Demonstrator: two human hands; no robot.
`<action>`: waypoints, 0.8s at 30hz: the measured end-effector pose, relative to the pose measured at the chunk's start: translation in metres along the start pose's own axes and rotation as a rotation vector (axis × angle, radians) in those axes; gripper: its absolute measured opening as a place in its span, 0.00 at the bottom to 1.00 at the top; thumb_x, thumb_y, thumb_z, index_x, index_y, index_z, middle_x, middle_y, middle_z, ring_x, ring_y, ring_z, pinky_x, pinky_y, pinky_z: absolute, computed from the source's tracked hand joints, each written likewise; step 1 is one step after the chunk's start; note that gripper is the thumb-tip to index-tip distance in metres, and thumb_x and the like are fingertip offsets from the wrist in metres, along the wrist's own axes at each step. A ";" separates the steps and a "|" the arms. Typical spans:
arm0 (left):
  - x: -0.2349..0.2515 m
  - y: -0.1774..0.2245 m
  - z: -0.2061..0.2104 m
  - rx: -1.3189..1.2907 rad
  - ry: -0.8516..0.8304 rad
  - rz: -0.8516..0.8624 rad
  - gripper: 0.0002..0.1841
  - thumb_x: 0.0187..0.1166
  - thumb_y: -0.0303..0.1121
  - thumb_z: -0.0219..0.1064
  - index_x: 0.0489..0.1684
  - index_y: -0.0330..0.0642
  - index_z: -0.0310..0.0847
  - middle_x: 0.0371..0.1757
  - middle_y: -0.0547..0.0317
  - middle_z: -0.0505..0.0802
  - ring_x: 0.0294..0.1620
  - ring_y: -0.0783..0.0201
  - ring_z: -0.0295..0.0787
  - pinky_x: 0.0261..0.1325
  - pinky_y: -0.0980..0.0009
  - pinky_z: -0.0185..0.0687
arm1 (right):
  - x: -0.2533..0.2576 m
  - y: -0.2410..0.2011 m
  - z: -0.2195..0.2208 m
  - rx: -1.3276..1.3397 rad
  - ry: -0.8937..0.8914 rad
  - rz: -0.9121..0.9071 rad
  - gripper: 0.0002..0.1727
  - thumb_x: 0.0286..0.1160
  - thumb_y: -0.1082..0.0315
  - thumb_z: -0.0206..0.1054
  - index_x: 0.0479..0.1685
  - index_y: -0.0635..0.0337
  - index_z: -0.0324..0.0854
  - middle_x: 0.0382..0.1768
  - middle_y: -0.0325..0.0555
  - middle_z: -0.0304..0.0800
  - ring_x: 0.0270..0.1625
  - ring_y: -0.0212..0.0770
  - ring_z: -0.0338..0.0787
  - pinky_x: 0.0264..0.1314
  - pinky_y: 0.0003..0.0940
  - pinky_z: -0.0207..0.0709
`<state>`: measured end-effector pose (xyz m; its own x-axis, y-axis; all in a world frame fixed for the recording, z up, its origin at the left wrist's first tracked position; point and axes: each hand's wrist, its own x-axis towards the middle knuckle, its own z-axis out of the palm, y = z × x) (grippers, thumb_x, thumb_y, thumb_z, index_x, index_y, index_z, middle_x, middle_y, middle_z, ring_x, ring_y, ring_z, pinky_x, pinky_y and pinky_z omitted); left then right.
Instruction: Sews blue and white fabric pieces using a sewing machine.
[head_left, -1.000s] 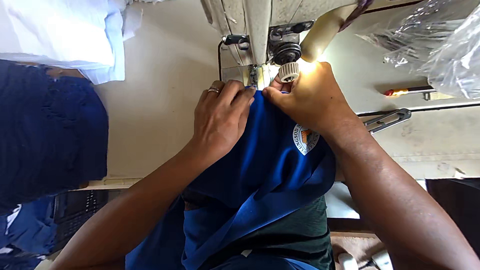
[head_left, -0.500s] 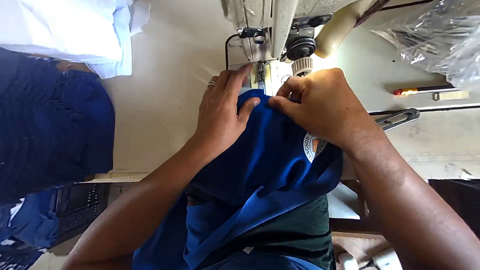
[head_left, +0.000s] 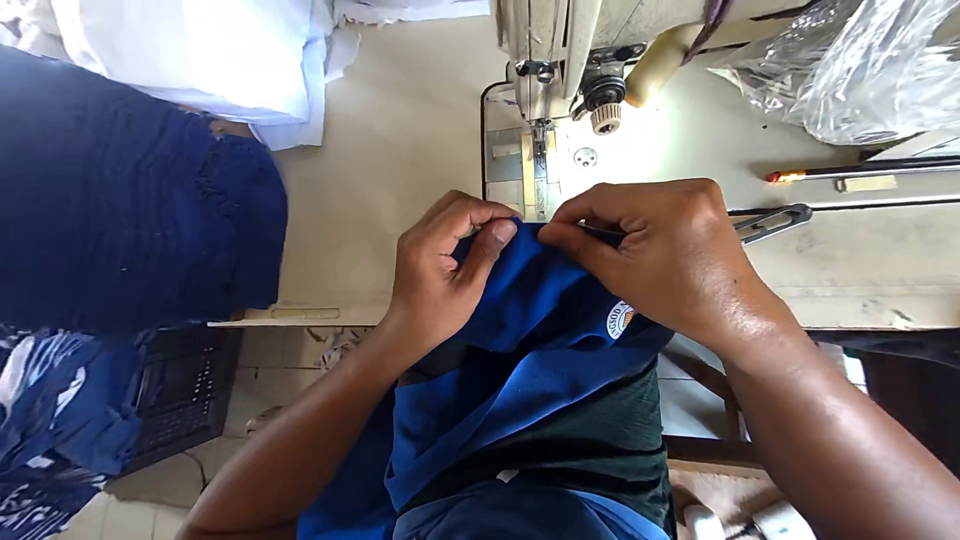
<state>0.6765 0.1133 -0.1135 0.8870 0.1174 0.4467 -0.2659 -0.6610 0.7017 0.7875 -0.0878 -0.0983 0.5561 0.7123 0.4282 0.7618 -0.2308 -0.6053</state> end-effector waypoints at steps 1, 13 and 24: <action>-0.002 0.003 -0.001 -0.018 0.012 -0.011 0.09 0.86 0.29 0.64 0.51 0.34 0.87 0.48 0.59 0.90 0.47 0.76 0.87 0.50 0.81 0.85 | 0.000 -0.003 0.000 0.010 0.001 -0.004 0.11 0.81 0.58 0.68 0.38 0.53 0.92 0.26 0.33 0.89 0.27 0.20 0.81 0.30 0.17 0.70; 0.013 0.002 -0.032 0.198 -0.117 0.083 0.09 0.82 0.34 0.72 0.46 0.38 0.93 0.42 0.61 0.94 0.43 0.80 0.88 0.47 0.86 0.83 | 0.004 -0.004 -0.003 0.117 -0.069 0.067 0.08 0.76 0.58 0.72 0.36 0.49 0.92 0.24 0.27 0.88 0.25 0.14 0.79 0.27 0.10 0.70; 0.073 -0.061 0.021 0.294 -0.235 -0.043 0.12 0.83 0.43 0.70 0.44 0.46 0.95 0.43 0.60 0.94 0.41 0.73 0.88 0.46 0.76 0.83 | 0.044 0.073 0.006 -0.108 -0.254 0.260 0.18 0.82 0.53 0.65 0.25 0.52 0.85 0.19 0.34 0.77 0.25 0.31 0.76 0.31 0.35 0.67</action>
<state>0.7654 0.1465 -0.1358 0.9665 -0.0008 0.2568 -0.1369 -0.8478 0.5123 0.8657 -0.0691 -0.1278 0.6455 0.7595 0.0811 0.6445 -0.4846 -0.5915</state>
